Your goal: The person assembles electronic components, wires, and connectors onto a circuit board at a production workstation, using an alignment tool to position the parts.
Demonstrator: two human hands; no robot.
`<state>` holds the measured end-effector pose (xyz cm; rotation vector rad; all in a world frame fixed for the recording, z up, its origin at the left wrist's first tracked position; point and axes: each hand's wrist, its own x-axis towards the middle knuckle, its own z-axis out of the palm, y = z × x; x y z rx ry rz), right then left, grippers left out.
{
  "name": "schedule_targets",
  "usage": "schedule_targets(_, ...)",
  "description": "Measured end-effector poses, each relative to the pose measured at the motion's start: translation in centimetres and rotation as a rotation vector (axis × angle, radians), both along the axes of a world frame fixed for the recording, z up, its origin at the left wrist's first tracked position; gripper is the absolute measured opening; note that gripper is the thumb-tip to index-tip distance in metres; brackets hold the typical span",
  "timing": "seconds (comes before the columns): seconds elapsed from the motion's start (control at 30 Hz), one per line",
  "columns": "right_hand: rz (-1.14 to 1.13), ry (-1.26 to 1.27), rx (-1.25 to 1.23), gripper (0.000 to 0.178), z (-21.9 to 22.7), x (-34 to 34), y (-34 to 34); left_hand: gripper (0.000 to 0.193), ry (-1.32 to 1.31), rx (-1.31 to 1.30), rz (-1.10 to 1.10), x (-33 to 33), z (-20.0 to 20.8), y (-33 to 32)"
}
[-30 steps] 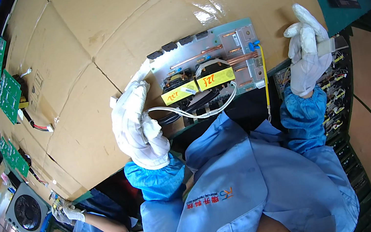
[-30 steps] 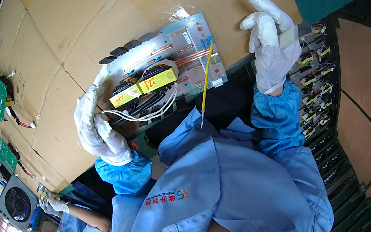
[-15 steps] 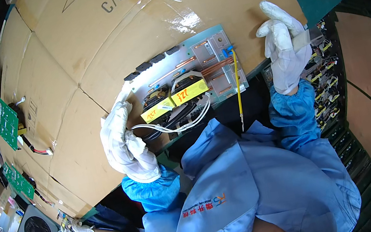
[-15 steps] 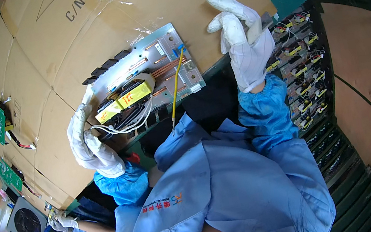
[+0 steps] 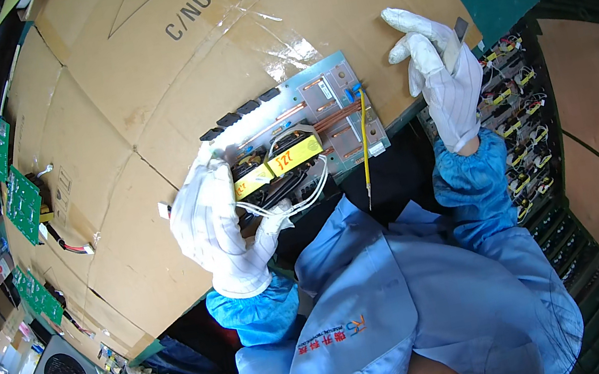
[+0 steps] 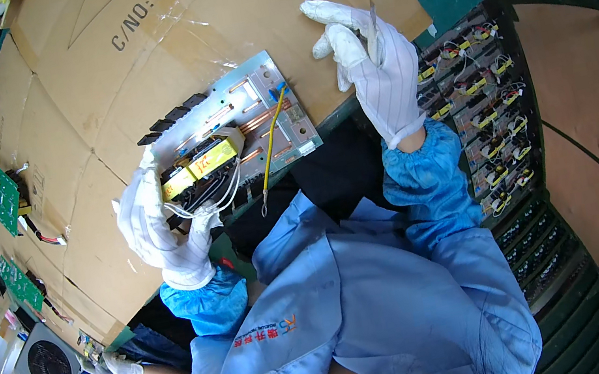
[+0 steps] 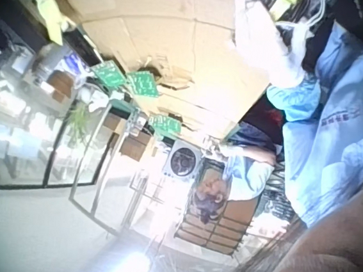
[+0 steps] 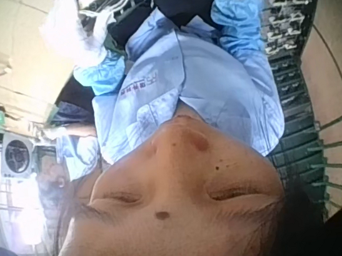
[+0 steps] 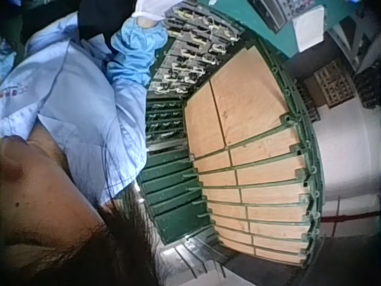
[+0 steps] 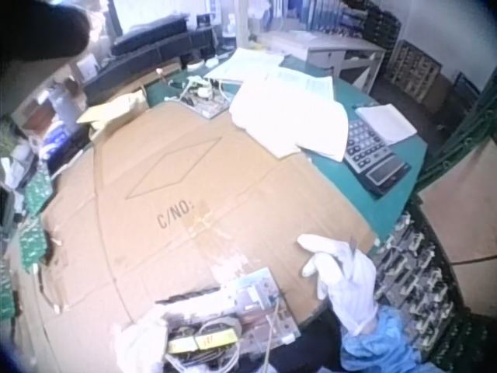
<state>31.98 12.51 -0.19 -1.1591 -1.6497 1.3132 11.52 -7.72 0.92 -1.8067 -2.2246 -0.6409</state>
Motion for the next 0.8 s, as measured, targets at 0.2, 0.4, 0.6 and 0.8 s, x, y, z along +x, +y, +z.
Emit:
schedule_targets(0.2,0.02,-0.014,0.053,0.03,0.0,0.0,0.0,0.079,-0.237,0.026,0.004,0.1,-1.2,-0.9)
schedule_targets(0.4,0.009,-0.017,0.056,0.03,-0.1,0.0,-0.1,0.082,-0.234,-0.012,0.077,0.2,-1.4,-1.1)
schedule_targets(0.6,-0.027,0.03,0.026,0.028,0.0,-0.1,-0.2,0.073,-0.291,-0.019,0.088,0.0,-0.4,-0.6)
schedule_targets(0.8,-0.007,-0.014,0.034,0.028,0.4,-0.1,0.0,0.062,-0.582,-0.078,0.164,-1.0,2.7,-0.7)
